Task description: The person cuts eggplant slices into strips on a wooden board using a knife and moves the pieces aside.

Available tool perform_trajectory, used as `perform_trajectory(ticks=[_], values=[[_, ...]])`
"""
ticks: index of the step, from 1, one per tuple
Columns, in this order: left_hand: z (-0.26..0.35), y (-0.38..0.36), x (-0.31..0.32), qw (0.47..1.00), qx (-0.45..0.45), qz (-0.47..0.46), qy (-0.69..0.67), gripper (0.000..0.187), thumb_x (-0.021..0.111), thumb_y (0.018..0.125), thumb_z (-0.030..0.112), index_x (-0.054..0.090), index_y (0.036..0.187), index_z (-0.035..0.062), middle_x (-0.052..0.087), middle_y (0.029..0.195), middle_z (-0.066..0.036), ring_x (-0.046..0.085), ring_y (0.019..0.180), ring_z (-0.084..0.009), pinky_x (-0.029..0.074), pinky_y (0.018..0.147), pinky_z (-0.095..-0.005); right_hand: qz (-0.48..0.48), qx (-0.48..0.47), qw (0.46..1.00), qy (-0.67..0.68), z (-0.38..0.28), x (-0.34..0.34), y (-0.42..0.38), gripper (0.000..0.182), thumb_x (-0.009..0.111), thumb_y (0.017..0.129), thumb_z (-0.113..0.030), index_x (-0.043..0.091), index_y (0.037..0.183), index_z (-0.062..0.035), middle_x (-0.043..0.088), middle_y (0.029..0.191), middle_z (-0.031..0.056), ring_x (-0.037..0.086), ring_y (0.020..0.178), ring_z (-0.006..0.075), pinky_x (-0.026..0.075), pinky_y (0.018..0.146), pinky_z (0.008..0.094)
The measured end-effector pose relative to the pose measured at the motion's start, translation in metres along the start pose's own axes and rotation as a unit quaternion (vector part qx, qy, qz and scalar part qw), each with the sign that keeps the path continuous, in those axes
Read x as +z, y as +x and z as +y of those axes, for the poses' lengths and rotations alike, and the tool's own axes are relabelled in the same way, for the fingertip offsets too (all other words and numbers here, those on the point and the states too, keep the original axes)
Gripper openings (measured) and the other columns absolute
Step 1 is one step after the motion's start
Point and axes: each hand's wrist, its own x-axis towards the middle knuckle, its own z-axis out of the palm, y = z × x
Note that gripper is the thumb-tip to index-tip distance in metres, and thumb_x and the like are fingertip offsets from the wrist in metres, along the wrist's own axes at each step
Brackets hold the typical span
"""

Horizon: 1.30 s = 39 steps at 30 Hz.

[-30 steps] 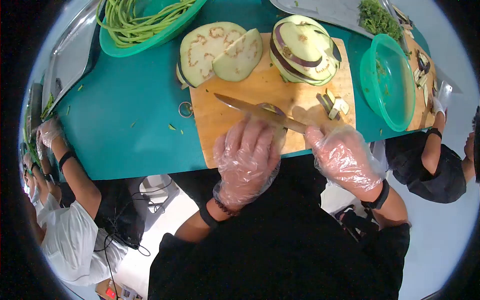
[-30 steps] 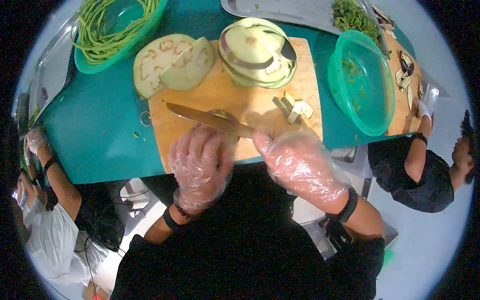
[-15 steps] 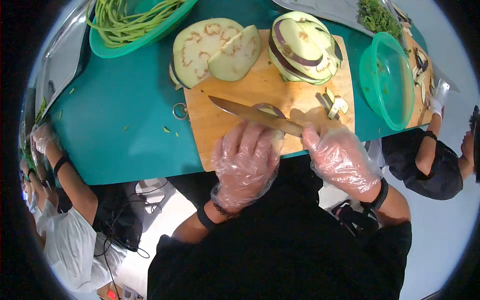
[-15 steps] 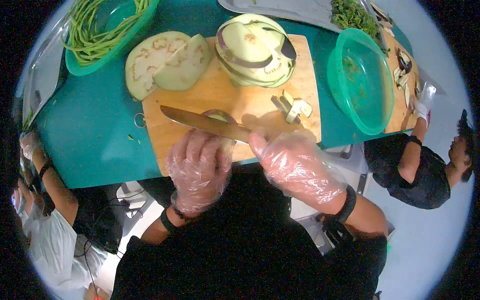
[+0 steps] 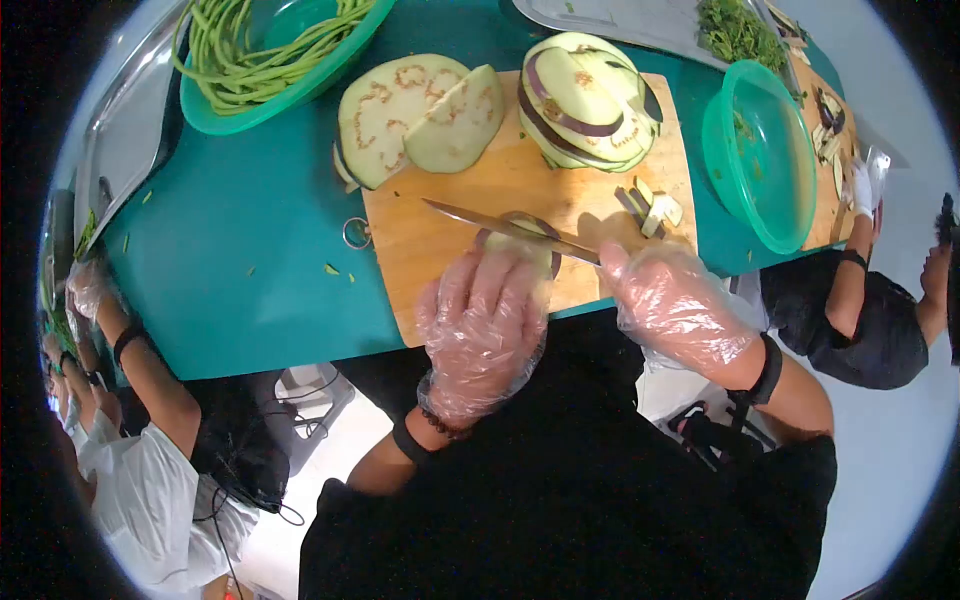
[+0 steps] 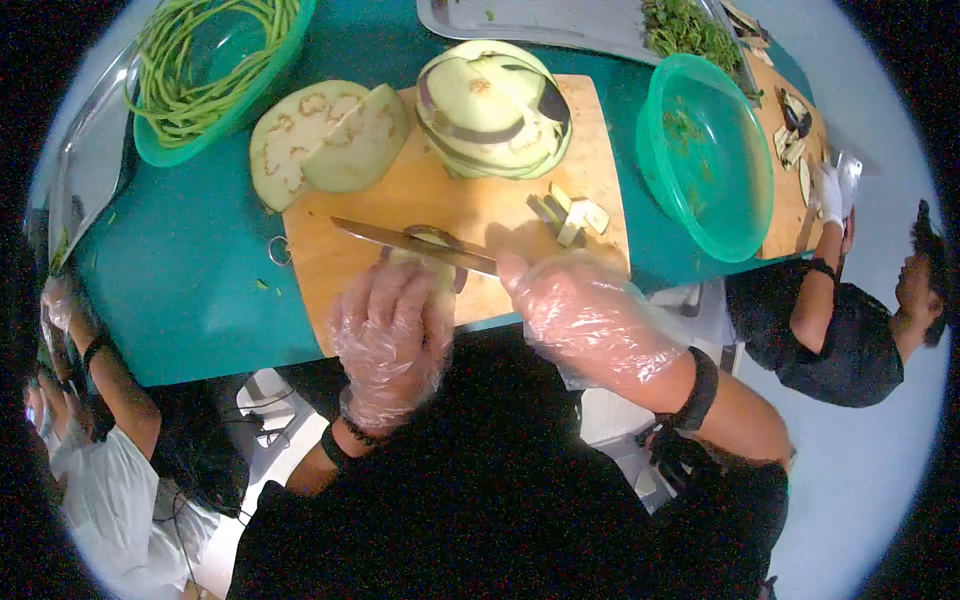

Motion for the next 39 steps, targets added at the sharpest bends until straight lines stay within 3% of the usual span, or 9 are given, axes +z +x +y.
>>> perform_trajectory(ticks=[3, 6, 9, 12, 15, 27, 30, 36, 39], values=[[0.001, -0.001, -0.004, 1.000, 0.023, 0.005, -0.006, 0.042, 0.078, 0.080, 0.016, 0.067, 0.120, 0.0105, 0.065, 0.124, -0.008, 0.062, 0.115, -0.0341, 0.047, 0.094, -0.0479, 0.046, 0.029, 0.998, 0.029, -0.007, -0.006, -0.003, 0.023, 0.065, 0.091, -0.007, 0.053, 0.110, -0.0021, 0.055, 0.059, 0.0152, 0.064, 0.058, 0.0378, 0.050, 0.054, 0.0490], [0.001, -0.004, -0.009, 0.999, 0.029, -0.014, -0.017, 0.045, 0.078, 0.078, 0.014, 0.069, 0.122, 0.0091, 0.065, 0.125, -0.010, 0.063, 0.114, -0.0345, 0.049, 0.093, -0.0476, 0.078, 0.014, 0.997, 0.025, -0.017, -0.013, -0.007, 0.019, 0.065, 0.093, -0.009, 0.052, 0.107, -0.0028, 0.054, 0.057, 0.0142, 0.063, 0.056, 0.0380, 0.049, 0.053, 0.0497], [-0.001, -0.005, -0.008, 0.999, 0.038, -0.007, -0.028, 0.045, 0.078, 0.078, 0.012, 0.069, 0.121, 0.0084, 0.066, 0.125, -0.011, 0.064, 0.113, -0.0352, 0.050, 0.091, -0.0475, 0.038, 0.028, 0.999, 0.005, -0.022, -0.005, -0.008, 0.017, 0.064, 0.095, -0.010, 0.052, 0.105, -0.0027, 0.054, 0.056, 0.0133, 0.062, 0.055, 0.0385, 0.048, 0.052, 0.0499], [-0.004, -0.010, -0.003, 0.999, 0.036, -0.015, -0.006, 0.046, 0.074, 0.081, 0.019, 0.069, 0.126, 0.0116, 0.065, 0.131, -0.004, 0.061, 0.121, -0.0274, 0.046, 0.095, -0.0437, 0.060, 0.016, 0.997, 0.049, -0.020, 0.001, -0.007, 0.017, 0.063, 0.094, -0.008, 0.052, 0.105, -0.0019, 0.054, 0.055, 0.0129, 0.063, 0.055, 0.0385, 0.048, 0.052, 0.0495], [0.000, -0.004, -0.010, 0.999, 0.029, -0.015, -0.029, 0.041, 0.077, 0.078, 0.010, 0.070, 0.118, 0.0086, 0.067, 0.122, -0.010, 0.065, 0.112, -0.0346, 0.051, 0.091, -0.0467, 0.066, 0.019, 0.997, 0.029, -0.020, 0.006, -0.007, 0.015, 0.063, 0.094, -0.007, 0.052, 0.104, -0.0014, 0.054, 0.055, 0.0134, 0.063, 0.055, 0.0388, 0.048, 0.052, 0.0496], [0.004, -0.003, -0.015, 0.998, 0.006, -0.054, -0.035, 0.048, 0.076, 0.078, 0.012, 0.067, 0.125, 0.0092, 0.064, 0.131, -0.011, 0.061, 0.122, -0.0364, 0.047, 0.098, -0.0506, 0.017, 0.009, 1.000, -0.015, -0.021, -0.007, 0.000, 0.019, 0.063, 0.088, -0.004, 0.053, 0.103, 0.0001, 0.056, 0.058, 0.0138, 0.064, 0.057, 0.0372, 0.049, 0.054, 0.0485], [0.004, -0.003, -0.017, 0.996, 0.000, -0.077, -0.039, 0.049, 0.076, 0.078, 0.013, 0.066, 0.126, 0.0093, 0.063, 0.133, -0.011, 0.060, 0.125, -0.0362, 0.046, 0.099, -0.0510, 0.007, 0.008, 0.999, 0.032, -0.016, -0.003, 0.003, 0.018, 0.062, 0.088, -0.004, 0.053, 0.103, 0.0002, 0.059, 0.060, 0.0147, 0.067, 0.059, 0.0369, 0.051, 0.055, 0.0487], [0.003, -0.005, -0.011, 0.997, -0.003, -0.067, -0.036, 0.049, 0.076, 0.079, 0.015, 0.066, 0.127, 0.0108, 0.064, 0.132, -0.010, 0.059, 0.124, -0.0355, 0.046, 0.100, -0.0496, 0.097, -0.050, 0.992, 0.062, -0.019, -0.002, 0.026, 0.020, 0.061, 0.088, -0.003, 0.055, 0.107, 0.0018, 0.065, 0.067, 0.0175, 0.071, 0.065, 0.0370, 0.055, 0.059, 0.0483], [0.003, -0.003, -0.015, 0.997, -0.003, -0.070, -0.041, 0.048, 0.076, 0.079, 0.015, 0.066, 0.126, 0.0114, 0.064, 0.130, -0.010, 0.059, 0.122, -0.0355, 0.046, 0.101, -0.0494, 0.056, -0.004, 0.998, 0.036, -0.024, -0.005, 0.026, 0.024, 0.061, 0.087, -0.003, 0.056, 0.110, 0.0026, 0.064, 0.067, 0.0172, 0.070, 0.065, 0.0370, 0.056, 0.059, 0.0475]])
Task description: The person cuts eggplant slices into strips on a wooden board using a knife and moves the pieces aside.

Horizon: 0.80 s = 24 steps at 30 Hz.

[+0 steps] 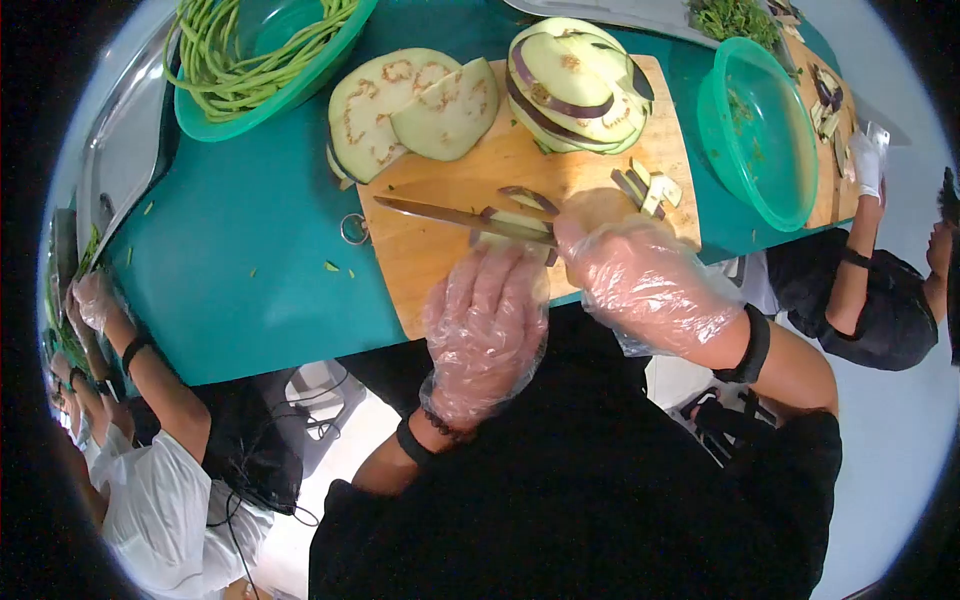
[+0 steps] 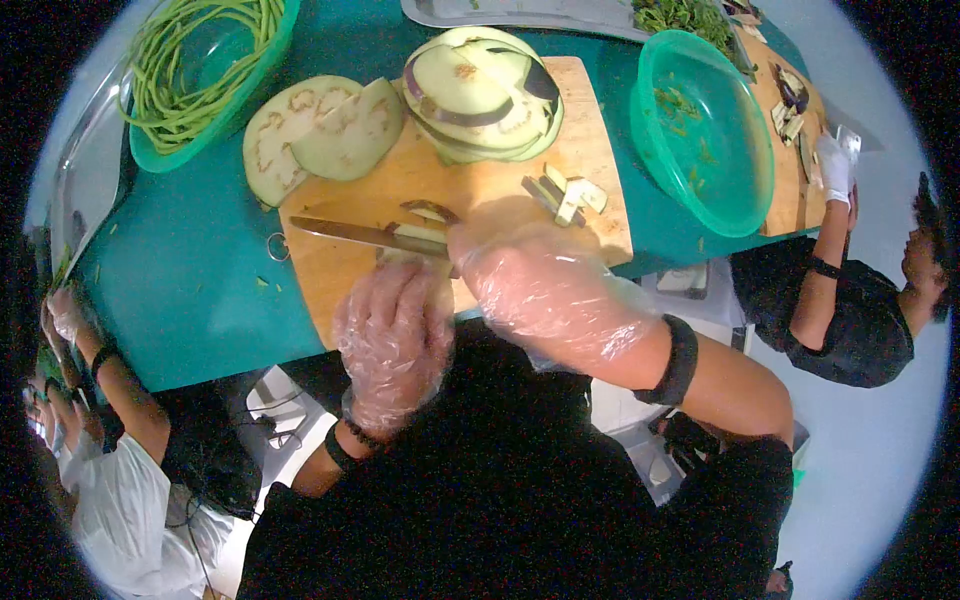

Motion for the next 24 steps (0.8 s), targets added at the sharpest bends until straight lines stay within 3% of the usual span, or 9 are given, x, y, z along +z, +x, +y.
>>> perform_trajectory(ticks=[3, 9, 12, 18, 21, 24], values=[[-0.001, -0.001, -0.001, 1.000, 0.007, 0.002, -0.003, 0.047, 0.076, 0.079, 0.013, 0.067, 0.126, 0.0108, 0.064, 0.128, -0.010, 0.060, 0.121, -0.0358, 0.047, 0.098, -0.0493, -0.047, 0.010, 0.999, -0.012, 0.010, 0.001, -0.010, 0.022, 0.061, 0.093, -0.007, 0.055, 0.112, 0.0025, 0.063, 0.066, 0.0169, 0.069, 0.063, 0.0370, 0.055, 0.058, 0.0469], [-0.001, -0.004, -0.001, 1.000, 0.023, 0.016, -0.005, 0.049, 0.074, 0.079, 0.009, 0.066, 0.127, 0.0086, 0.064, 0.127, -0.012, 0.063, 0.118, -0.0376, 0.050, 0.093, -0.0496, 0.019, 0.054, 0.997, 0.049, -0.002, -0.011, -0.024, 0.021, 0.059, 0.105, -0.021, 0.054, 0.107, -0.0008, 0.057, 0.058, 0.0166, 0.065, 0.056, 0.0392, 0.052, 0.057, 0.0483], [0.000, -0.006, 0.000, 0.999, 0.024, 0.022, -0.006, 0.052, 0.074, 0.078, 0.008, 0.066, 0.129, 0.0082, 0.064, 0.128, -0.013, 0.063, 0.120, -0.0385, 0.050, 0.093, -0.0503, -0.033, 0.055, 0.998, 0.017, -0.005, -0.010, -0.028, 0.020, 0.060, 0.104, -0.020, 0.053, 0.104, -0.0015, 0.057, 0.056, 0.0165, 0.065, 0.057, 0.0398, 0.052, 0.056, 0.0487], [0.000, -0.008, 0.003, 1.000, 0.018, 0.020, 0.000, 0.053, 0.074, 0.078, 0.007, 0.065, 0.131, 0.0085, 0.064, 0.130, -0.013, 0.062, 0.122, -0.0386, 0.050, 0.093, -0.0505, -0.006, 0.025, 1.000, 0.016, 0.000, 0.001, -0.032, 0.019, 0.060, 0.104, -0.020, 0.055, 0.104, -0.0021, 0.058, 0.057, 0.0155, 0.065, 0.057, 0.0390, 0.052, 0.055, 0.0488], [-0.002, -0.008, 0.002, 1.000, 0.019, 0.013, -0.003, 0.052, 0.073, 0.079, 0.007, 0.065, 0.130, 0.0090, 0.064, 0.131, -0.013, 0.062, 0.123, -0.0383, 0.049, 0.094, -0.0501, -0.071, 0.061, 0.996, 0.010, -0.004, -0.005, -0.030, 0.021, 0.058, 0.087, -0.003, 0.057, 0.107, 0.0026, 0.064, 0.067, 0.0209, 0.069, 0.065, 0.0422, 0.054, 0.060, 0.0525], [-0.002, -0.008, 0.003, 1.000, 0.020, 0.018, -0.003, 0.052, 0.072, 0.078, 0.007, 0.066, 0.130, 0.0095, 0.064, 0.131, -0.013, 0.062, 0.125, -0.0379, 0.049, 0.094, -0.0499, -0.060, 0.047, 0.997, 0.016, -0.002, -0.007, -0.029, 0.022, 0.058, 0.087, -0.004, 0.056, 0.108, 0.0025, 0.064, 0.066, 0.0205, 0.069, 0.063, 0.0418, 0.054, 0.059, 0.0523]])
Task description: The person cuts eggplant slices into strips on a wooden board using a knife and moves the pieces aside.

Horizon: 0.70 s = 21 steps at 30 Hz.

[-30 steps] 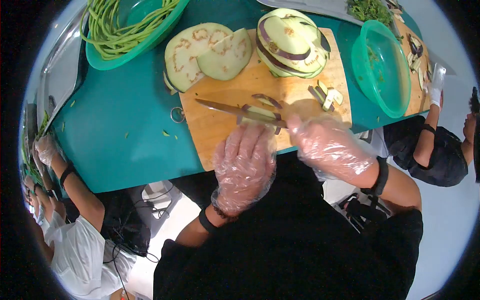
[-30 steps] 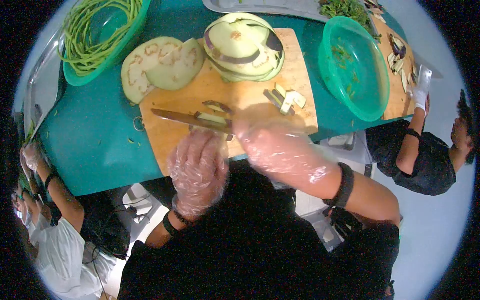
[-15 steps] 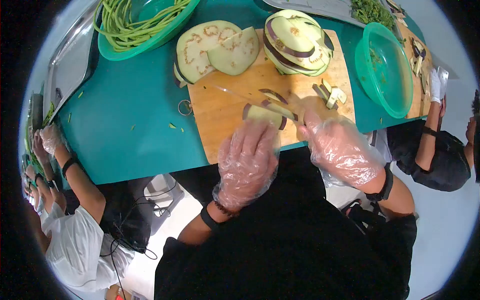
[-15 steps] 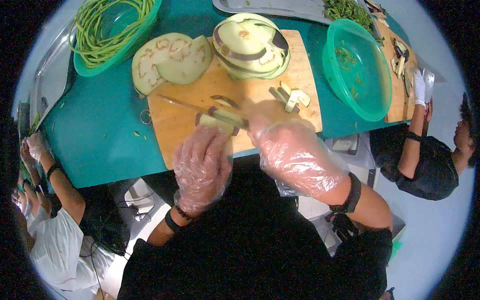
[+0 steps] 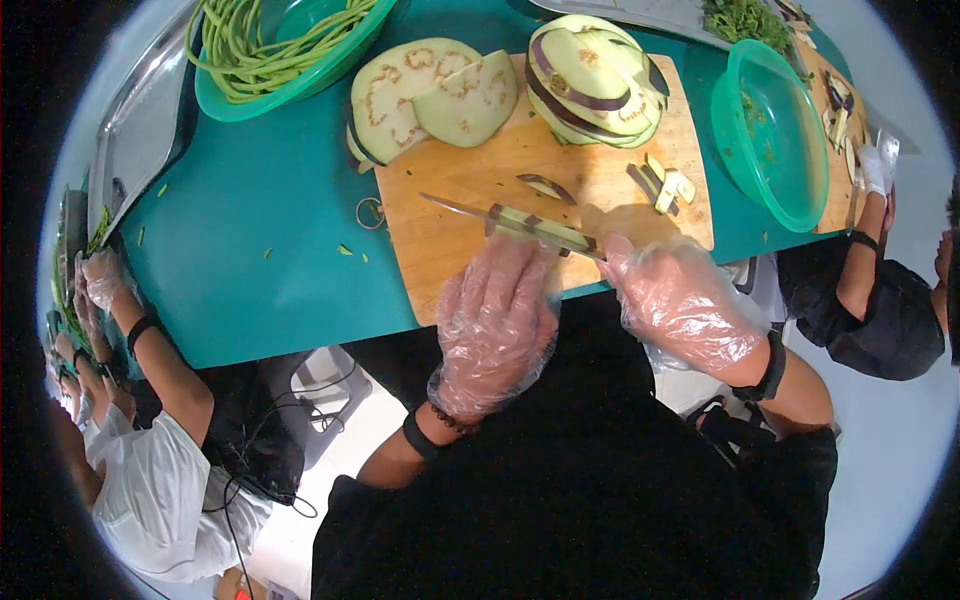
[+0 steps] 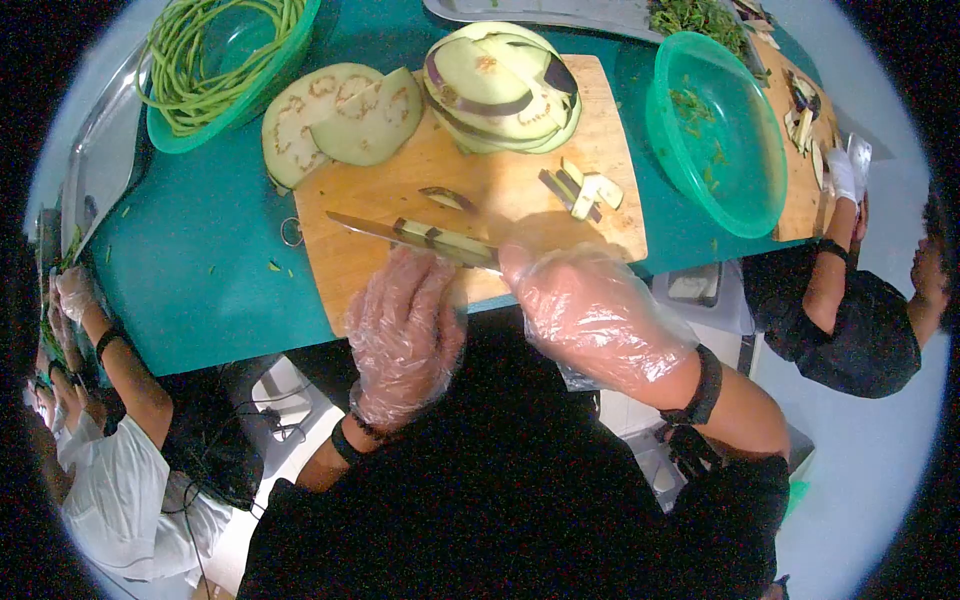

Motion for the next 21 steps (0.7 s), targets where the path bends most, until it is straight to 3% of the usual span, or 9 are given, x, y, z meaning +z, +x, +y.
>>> perform_trajectory(ticks=[3, 6, 9, 18, 21], values=[[0.001, 0.001, -0.001, 1.000, -0.001, 0.004, -0.004, 0.053, 0.073, 0.077, 0.007, 0.066, 0.130, 0.0098, 0.064, 0.131, -0.012, 0.062, 0.126, -0.0372, 0.049, 0.094, -0.0494, 0.009, 0.005, 1.000, -0.013, 0.002, 0.003, -0.001, 0.018, 0.059, 0.104, -0.019, 0.055, 0.106, -0.0015, 0.059, 0.059, 0.0174, 0.066, 0.059, 0.0401, 0.052, 0.057, 0.0505], [0.001, 0.001, -0.002, 1.000, -0.004, -0.002, -0.001, 0.054, 0.073, 0.076, 0.007, 0.065, 0.130, 0.0099, 0.064, 0.131, -0.011, 0.062, 0.126, -0.0365, 0.049, 0.094, -0.0486, 0.048, 0.001, 0.998, 0.034, 0.008, 0.010, -0.004, 0.016, 0.060, 0.103, -0.016, 0.054, 0.105, -0.0013, 0.058, 0.059, 0.0193, 0.065, 0.060, 0.0416, 0.051, 0.057, 0.0514], [0.000, -0.001, -0.001, 1.000, -0.007, -0.009, 0.006, 0.055, 0.074, 0.076, 0.007, 0.065, 0.130, 0.0104, 0.064, 0.132, -0.010, 0.062, 0.126, -0.0361, 0.049, 0.094, -0.0479, -0.006, 0.017, 1.000, 0.019, 0.010, 0.007, -0.004, 0.016, 0.062, 0.102, -0.014, 0.054, 0.106, -0.0011, 0.058, 0.060, 0.0207, 0.065, 0.060, 0.0431, 0.051, 0.058, 0.0523], [0.000, 0.000, -0.001, 1.000, -0.009, -0.014, 0.006, 0.055, 0.074, 0.075, 0.008, 0.066, 0.130, 0.0113, 0.064, 0.132, -0.010, 0.062, 0.126, -0.0357, 0.049, 0.093, -0.0480, -0.010, 0.020, 1.000, 0.022, 0.010, -0.001, -0.007, 0.018, 0.064, 0.097, -0.009, 0.054, 0.110, -0.0023, 0.060, 0.067, 0.0221, 0.065, 0.065, 0.0451, 0.051, 0.060, 0.0547], [-0.002, -0.003, 0.001, 1.000, -0.005, -0.018, 0.015, 0.056, 0.074, 0.077, 0.014, 0.067, 0.132, 0.0099, 0.064, 0.138, -0.007, 0.060, 0.131, -0.0290, 0.045, 0.094, -0.0439, 0.019, -0.017, 0.999, -0.036, 0.012, -0.001, -0.011, 0.057, 0.059, 0.086, -0.004, 0.051, 0.142, 0.0057, 0.065, 0.064, 0.0132, 0.069, 0.061, 0.0339, 0.054, 0.060, 0.0470]])
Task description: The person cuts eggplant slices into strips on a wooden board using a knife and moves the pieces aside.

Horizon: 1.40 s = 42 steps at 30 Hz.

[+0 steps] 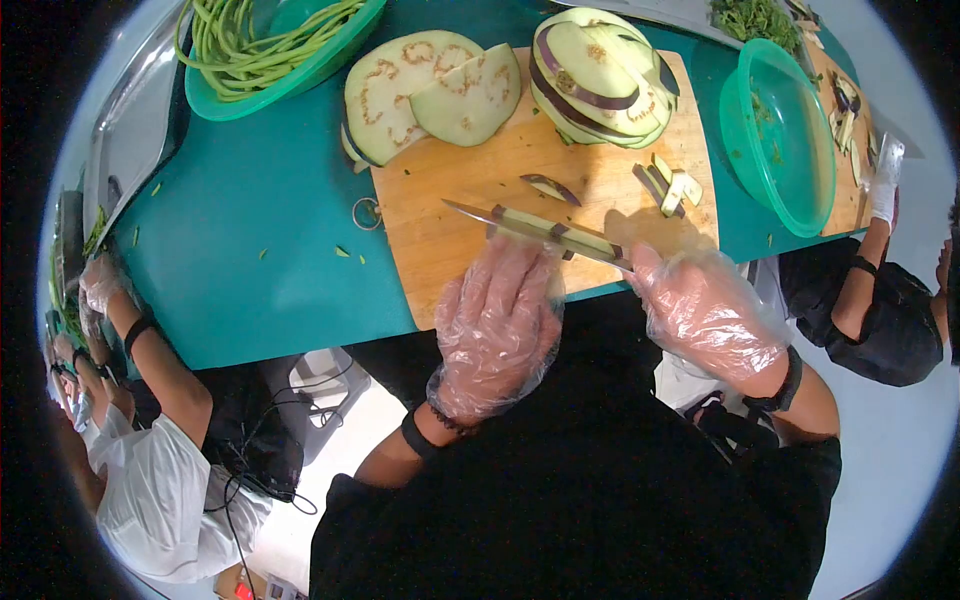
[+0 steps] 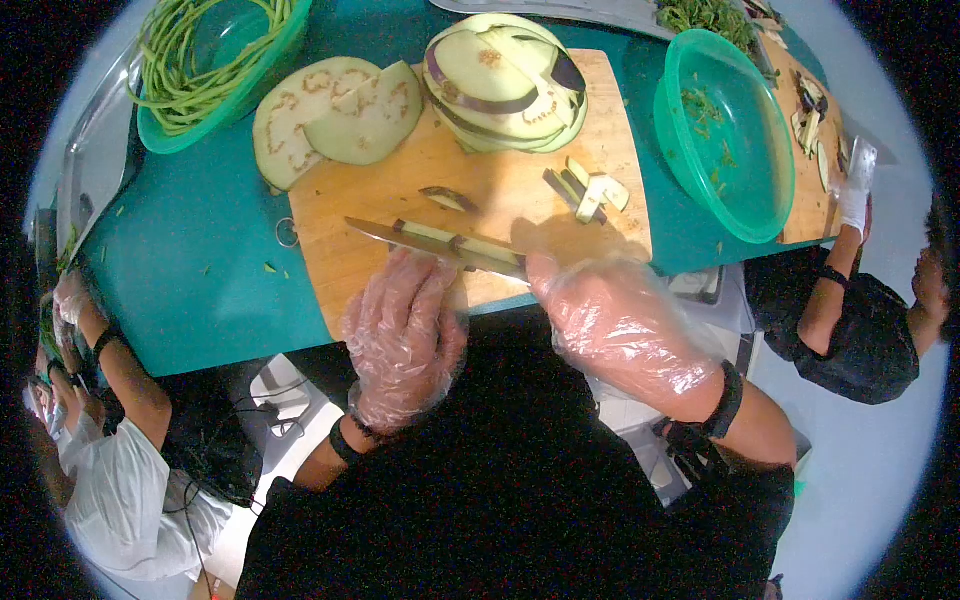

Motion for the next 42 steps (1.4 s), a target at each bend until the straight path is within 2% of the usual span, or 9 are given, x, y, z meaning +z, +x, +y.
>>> perform_trajectory(ticks=[6, 9, 13, 22, 25, 28, 31, 37, 42], values=[[-0.002, -0.001, 0.002, 1.000, 0.004, 0.001, -0.001, 0.054, 0.074, 0.077, 0.014, 0.068, 0.130, 0.0094, 0.064, 0.138, -0.007, 0.060, 0.132, -0.0289, 0.045, 0.094, -0.0441, -0.075, 0.004, 0.997, -0.021, 0.006, 0.002, -0.005, 0.054, 0.058, 0.088, -0.004, 0.053, 0.140, 0.0055, 0.066, 0.068, 0.0141, 0.070, 0.063, 0.0326, 0.055, 0.061, 0.0454], [-0.001, -0.001, 0.001, 1.000, 0.004, -0.002, 0.001, 0.053, 0.074, 0.077, 0.014, 0.068, 0.130, 0.0097, 0.063, 0.139, -0.006, 0.059, 0.133, -0.0284, 0.044, 0.096, -0.0445, 0.008, -0.016, 1.000, 0.012, 0.007, 0.004, 0.000, 0.041, 0.059, 0.088, -0.006, 0.057, 0.128, 0.0038, 0.066, 0.070, 0.0161, 0.070, 0.064, 0.0329, 0.055, 0.060, 0.0445], [0.003, 0.003, -0.003, 1.000, 0.002, -0.005, -0.001, 0.052, 0.074, 0.077, 0.010, 0.064, 0.128, 0.0103, 0.064, 0.131, -0.009, 0.061, 0.129, -0.0351, 0.045, 0.097, -0.0486, -0.048, 0.005, 0.999, 0.023, 0.001, 0.009, 0.019, 0.022, 0.065, 0.094, -0.010, 0.055, 0.111, -0.0006, 0.066, 0.074, 0.0203, 0.069, 0.071, 0.0433, 0.054, 0.063, 0.0536], [0.003, 0.000, 0.000, 1.000, 0.000, 0.005, -0.007, 0.057, 0.074, 0.076, 0.007, 0.064, 0.131, 0.0132, 0.063, 0.132, -0.007, 0.060, 0.129, -0.0342, 0.045, 0.097, -0.0482, 0.053, -0.082, 0.994, 0.046, 0.016, 0.022, 0.024, 0.023, 0.064, 0.096, -0.012, 0.055, 0.113, -0.0011, 0.063, 0.065, 0.0189, 0.068, 0.066, 0.0410, 0.054, 0.062, 0.0521], [0.001, -0.005, 0.001, 1.000, 0.012, 0.020, 0.014, 0.058, 0.074, 0.075, 0.007, 0.064, 0.131, 0.0135, 0.063, 0.132, -0.007, 0.061, 0.127, -0.0341, 0.045, 0.097, -0.0477, 0.018, 0.011, 0.995, 0.095, 0.003, 0.002, 0.016, 0.015, 0.059, 0.100, -0.016, 0.061, 0.098, -0.0013, 0.066, 0.071, 0.0203, 0.068, 0.065, 0.0398, 0.054, 0.061, 0.0512], [0.001, -0.009, 0.006, 0.999, 0.012, 0.028, 0.020, 0.059, 0.073, 0.074, 0.008, 0.063, 0.132, 0.0135, 0.062, 0.132, -0.008, 0.061, 0.125, -0.0343, 0.046, 0.096, -0.0472, -0.019, 0.049, 0.995, 0.082, -0.007, -0.008, 0.009, 0.020, 0.057, 0.104, -0.020, 0.061, 0.099, -0.0012, 0.065, 0.068, 0.0204, 0.068, 0.066, 0.0416, 0.054, 0.061, 0.0517], [0.001, -0.011, 0.007, 1.000, 0.012, 0.024, 0.012, 0.062, 0.073, 0.072, 0.008, 0.062, 0.134, 0.0133, 0.062, 0.132, -0.009, 0.061, 0.124, -0.0350, 0.046, 0.096, -0.0476, -0.028, 0.044, 0.995, 0.088, -0.006, -0.003, 0.006, 0.027, 0.060, 0.105, -0.023, 0.052, 0.118, -0.0007, 0.061, 0.062, 0.0209, 0.065, 0.062, 0.0440, 0.051, 0.059, 0.0527], [-0.001, -0.011, 0.008, 0.999, 0.011, 0.029, 0.008, 0.066, 0.073, 0.071, 0.008, 0.061, 0.136, 0.0113, 0.062, 0.133, -0.010, 0.062, 0.123, -0.0363, 0.050, 0.093, -0.0501, -0.029, 0.040, 0.995, 0.087, -0.006, -0.002, 0.007, 0.013, 0.058, 0.101, -0.015, 0.061, 0.101, -0.0029, 0.066, 0.068, 0.0215, 0.070, 0.067, 0.0424, 0.054, 0.063, 0.0534], [0.002, -0.010, 0.005, 1.000, 0.003, 0.015, 0.006, 0.065, 0.074, 0.071, 0.009, 0.061, 0.135, 0.0093, 0.062, 0.134, -0.011, 0.063, 0.120, -0.0368, 0.051, 0.094, -0.0503, -0.016, 0.014, 0.999, 0.035, -0.003, 0.003, 0.005, 0.026, 0.062, 0.103, -0.022, 0.055, 0.114, 0.0010, 0.059, 0.060, 0.0190, 0.065, 0.060, 0.0417, 0.051, 0.057, 0.0511]])
